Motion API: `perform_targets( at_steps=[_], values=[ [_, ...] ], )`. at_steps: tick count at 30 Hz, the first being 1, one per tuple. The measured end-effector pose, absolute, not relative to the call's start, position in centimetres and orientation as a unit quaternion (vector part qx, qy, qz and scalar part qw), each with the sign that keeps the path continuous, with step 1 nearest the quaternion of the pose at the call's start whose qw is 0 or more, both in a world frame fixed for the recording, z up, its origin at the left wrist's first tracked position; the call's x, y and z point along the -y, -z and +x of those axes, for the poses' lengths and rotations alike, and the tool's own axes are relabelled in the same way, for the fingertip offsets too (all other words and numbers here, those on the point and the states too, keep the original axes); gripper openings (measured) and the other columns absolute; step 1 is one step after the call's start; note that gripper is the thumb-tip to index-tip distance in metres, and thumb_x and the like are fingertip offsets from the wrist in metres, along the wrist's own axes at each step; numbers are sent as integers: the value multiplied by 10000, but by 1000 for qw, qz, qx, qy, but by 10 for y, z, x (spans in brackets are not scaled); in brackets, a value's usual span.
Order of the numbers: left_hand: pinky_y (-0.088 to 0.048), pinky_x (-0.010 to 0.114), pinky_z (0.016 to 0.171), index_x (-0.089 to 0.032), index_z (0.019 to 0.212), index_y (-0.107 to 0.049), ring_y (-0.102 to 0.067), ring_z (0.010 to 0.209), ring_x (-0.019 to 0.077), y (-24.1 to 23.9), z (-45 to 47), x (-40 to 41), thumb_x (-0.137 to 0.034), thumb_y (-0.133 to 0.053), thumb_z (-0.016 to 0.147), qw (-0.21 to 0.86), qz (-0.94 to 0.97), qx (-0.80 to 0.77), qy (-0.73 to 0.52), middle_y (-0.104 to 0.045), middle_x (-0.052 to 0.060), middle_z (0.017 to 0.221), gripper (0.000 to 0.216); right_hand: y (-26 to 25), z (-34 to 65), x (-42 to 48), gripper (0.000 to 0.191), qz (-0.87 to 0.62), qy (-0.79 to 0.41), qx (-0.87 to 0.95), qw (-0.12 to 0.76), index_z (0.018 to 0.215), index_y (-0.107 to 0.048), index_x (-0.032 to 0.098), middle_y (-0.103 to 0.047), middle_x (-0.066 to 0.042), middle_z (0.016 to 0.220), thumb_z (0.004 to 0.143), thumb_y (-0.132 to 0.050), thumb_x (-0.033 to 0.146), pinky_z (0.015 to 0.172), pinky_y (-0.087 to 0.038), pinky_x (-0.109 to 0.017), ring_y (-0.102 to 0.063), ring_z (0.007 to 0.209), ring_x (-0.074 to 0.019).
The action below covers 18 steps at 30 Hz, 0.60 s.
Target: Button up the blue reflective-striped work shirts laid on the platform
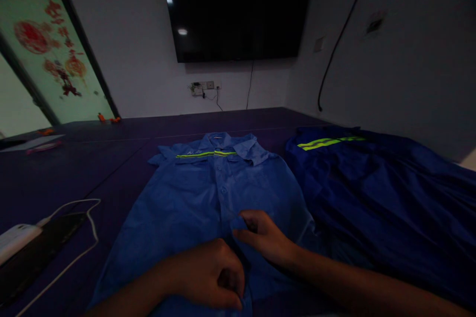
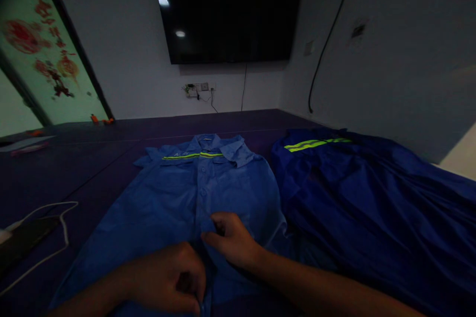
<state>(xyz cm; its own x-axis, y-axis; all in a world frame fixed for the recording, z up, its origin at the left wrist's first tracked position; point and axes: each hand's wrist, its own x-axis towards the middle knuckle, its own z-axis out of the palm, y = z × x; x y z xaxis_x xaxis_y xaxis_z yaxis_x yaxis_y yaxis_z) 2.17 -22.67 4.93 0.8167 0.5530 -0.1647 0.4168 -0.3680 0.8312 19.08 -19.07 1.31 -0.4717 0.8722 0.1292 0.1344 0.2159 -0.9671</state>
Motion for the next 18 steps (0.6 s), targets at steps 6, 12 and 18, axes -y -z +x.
perform_targets(
  at_steps=[6,12,18],
  values=[
    [-343,178,520,-134,660,-591,-433,540,63,-56,19,212,-267,-692,607,519,702,-429,-232,-509,-53,570,175,-15,189,191,307,-347,-515,695,363,541,-400,162,-322,71,494,716,-581,337,430,-210,-194,-297,473,-55],
    [-329,187,523,-131,647,-571,-424,546,73,-52,17,202,-267,-671,628,477,665,-466,-336,-491,-45,563,170,-18,192,189,412,-345,-502,706,363,522,-350,167,-266,74,490,756,-548,442,427,-175,-201,-262,468,-50],
    [-349,192,530,-134,682,-570,-441,563,82,-58,17,203,-299,-637,667,426,689,-470,-351,-505,-30,600,179,-19,193,191,355,-335,-515,704,355,558,-393,161,-310,71,512,739,-585,397,430,-191,-198,-282,476,-51]
  ],
)
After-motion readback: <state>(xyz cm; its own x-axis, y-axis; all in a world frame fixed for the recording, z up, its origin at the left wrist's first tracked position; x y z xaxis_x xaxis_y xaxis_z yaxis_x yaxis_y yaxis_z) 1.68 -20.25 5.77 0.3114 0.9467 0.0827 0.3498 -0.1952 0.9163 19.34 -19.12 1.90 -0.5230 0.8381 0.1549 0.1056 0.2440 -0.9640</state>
